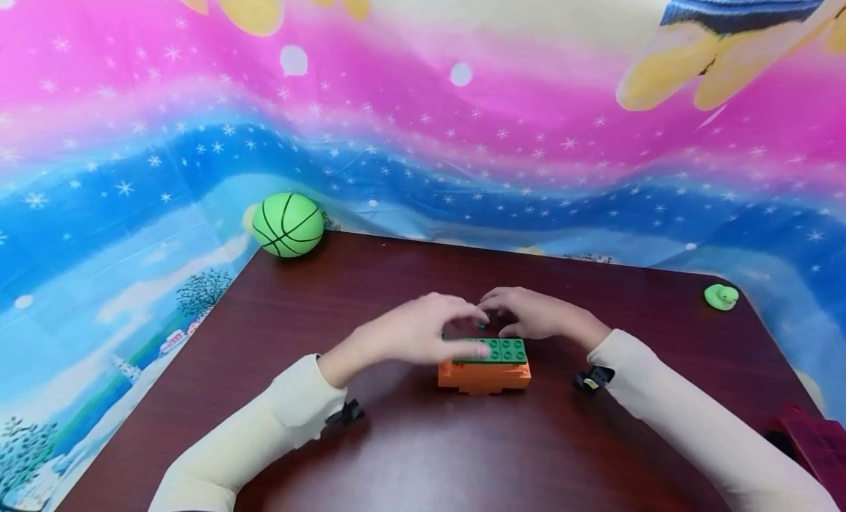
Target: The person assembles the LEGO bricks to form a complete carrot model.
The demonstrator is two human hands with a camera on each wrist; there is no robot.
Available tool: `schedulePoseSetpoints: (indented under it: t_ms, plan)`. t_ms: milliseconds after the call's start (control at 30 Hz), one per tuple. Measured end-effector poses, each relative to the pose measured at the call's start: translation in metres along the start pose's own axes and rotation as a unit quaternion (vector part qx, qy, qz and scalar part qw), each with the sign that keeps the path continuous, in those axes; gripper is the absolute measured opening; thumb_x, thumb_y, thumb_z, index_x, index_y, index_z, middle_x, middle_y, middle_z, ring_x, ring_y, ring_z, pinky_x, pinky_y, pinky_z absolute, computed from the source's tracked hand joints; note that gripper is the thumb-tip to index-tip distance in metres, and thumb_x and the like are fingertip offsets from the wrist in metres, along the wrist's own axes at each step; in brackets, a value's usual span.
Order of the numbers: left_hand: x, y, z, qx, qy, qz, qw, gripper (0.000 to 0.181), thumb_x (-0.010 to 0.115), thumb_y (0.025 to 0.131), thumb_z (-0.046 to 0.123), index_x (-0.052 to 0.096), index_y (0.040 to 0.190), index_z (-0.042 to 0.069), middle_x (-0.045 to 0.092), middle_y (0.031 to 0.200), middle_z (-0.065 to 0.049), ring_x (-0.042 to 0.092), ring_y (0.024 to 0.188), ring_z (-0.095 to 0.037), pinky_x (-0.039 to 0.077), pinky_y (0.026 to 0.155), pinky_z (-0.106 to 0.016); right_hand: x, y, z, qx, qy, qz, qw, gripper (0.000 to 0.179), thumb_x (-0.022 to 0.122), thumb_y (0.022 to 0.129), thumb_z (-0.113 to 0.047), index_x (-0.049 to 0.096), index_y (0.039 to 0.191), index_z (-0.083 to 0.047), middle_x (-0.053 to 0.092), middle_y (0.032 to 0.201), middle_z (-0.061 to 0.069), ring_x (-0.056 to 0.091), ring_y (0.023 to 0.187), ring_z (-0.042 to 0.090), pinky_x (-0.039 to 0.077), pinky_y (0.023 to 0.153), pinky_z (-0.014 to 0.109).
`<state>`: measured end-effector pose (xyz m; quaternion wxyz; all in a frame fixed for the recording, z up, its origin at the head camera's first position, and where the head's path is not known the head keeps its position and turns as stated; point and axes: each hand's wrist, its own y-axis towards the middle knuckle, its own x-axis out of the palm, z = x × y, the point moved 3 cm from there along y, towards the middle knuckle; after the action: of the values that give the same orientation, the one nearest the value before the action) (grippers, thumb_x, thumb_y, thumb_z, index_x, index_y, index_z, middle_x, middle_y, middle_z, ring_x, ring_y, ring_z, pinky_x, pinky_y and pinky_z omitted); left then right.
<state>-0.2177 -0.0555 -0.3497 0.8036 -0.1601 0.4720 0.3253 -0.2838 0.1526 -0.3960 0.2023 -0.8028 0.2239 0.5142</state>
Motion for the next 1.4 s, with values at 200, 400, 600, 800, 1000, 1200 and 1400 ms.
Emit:
schedulePoseSetpoints:
  t_ms: [200,400,600,800,1000,1200,1400]
  plan:
    - [0.018,-0.004,0.022,0.026,0.038,-0.012,0.9989,0.042,0.073,0.095,0.038,0.069,0.132,0.017,0.073,0.124,0.003,0.065,0.102,-0.008,0.054,0.088,-0.023,0.015,0.005,-0.001,-0.012,-0.047,-0.027,0.9985,0.034,0.075,0.091,-0.002,0.075,0.122,-0.016,0.066,0.131,0.013,0.066,0.119,0.029,0.057,0.097,0.044]
    - [0.016,-0.004,0.018,0.047,0.029,0.000,0.9984,0.044,0.074,0.096,0.029,0.065,0.138,0.015,0.071,0.130,0.000,0.065,0.103,-0.008,0.053,0.089,-0.022,0.014,-0.002,-0.001,-0.006,-0.053,-0.001,0.9986,0.021,0.077,0.090,-0.003,0.079,0.106,-0.016,0.070,0.104,0.004,0.066,0.094,0.015,0.059,0.082,0.030]
    - [0.014,-0.005,0.020,0.090,0.076,-0.008,0.9930,0.050,0.069,0.100,0.029,0.057,0.149,0.028,0.071,0.124,0.002,0.067,0.095,-0.006,0.053,0.082,-0.018,-0.006,-0.029,-0.003,0.028,-0.039,0.058,0.9972,0.028,0.079,0.088,-0.008,0.075,0.115,-0.010,0.073,0.111,0.005,0.068,0.099,0.018,0.060,0.086,0.038]
    - [0.014,-0.004,0.021,0.098,0.069,-0.004,0.9927,0.048,0.070,0.099,0.026,0.059,0.146,0.028,0.072,0.123,0.002,0.068,0.093,-0.006,0.054,0.082,-0.015,-0.038,-0.067,-0.027,0.022,0.020,0.151,0.9881,0.034,0.081,0.085,-0.005,0.076,0.117,-0.016,0.072,0.113,-0.001,0.067,0.095,0.012,0.061,0.073,0.029]
    - [0.015,-0.003,0.019,0.100,0.052,-0.008,0.9936,0.047,0.069,0.100,0.024,0.060,0.145,0.025,0.073,0.127,0.001,0.069,0.104,-0.007,0.055,0.091,-0.020,-0.045,-0.093,-0.057,0.006,0.092,0.204,0.9746,0.036,0.084,0.084,-0.007,0.072,0.116,-0.017,0.074,0.107,-0.003,0.069,0.082,0.004,0.060,0.067,0.025]
    - [0.015,-0.003,0.019,0.102,0.041,-0.009,0.9939,0.046,0.070,0.099,0.022,0.061,0.145,0.023,0.073,0.125,0.002,0.067,0.099,-0.006,0.053,0.085,-0.016,-0.029,-0.098,-0.073,-0.032,0.100,0.200,0.9741,0.037,0.085,0.081,-0.003,0.073,0.113,-0.017,0.074,0.109,-0.002,0.065,0.073,-0.002,0.059,0.063,0.023]
    - [0.014,-0.003,0.019,0.104,0.022,-0.010,0.9943,0.047,0.072,0.098,0.021,0.062,0.144,0.019,0.073,0.126,0.000,0.068,0.101,-0.007,0.053,0.087,-0.016,-0.022,-0.096,-0.071,-0.037,0.094,0.209,0.9727,0.031,0.084,0.083,-0.004,0.076,0.108,-0.020,0.075,0.113,-0.001,0.065,0.075,-0.002,0.058,0.064,0.022]
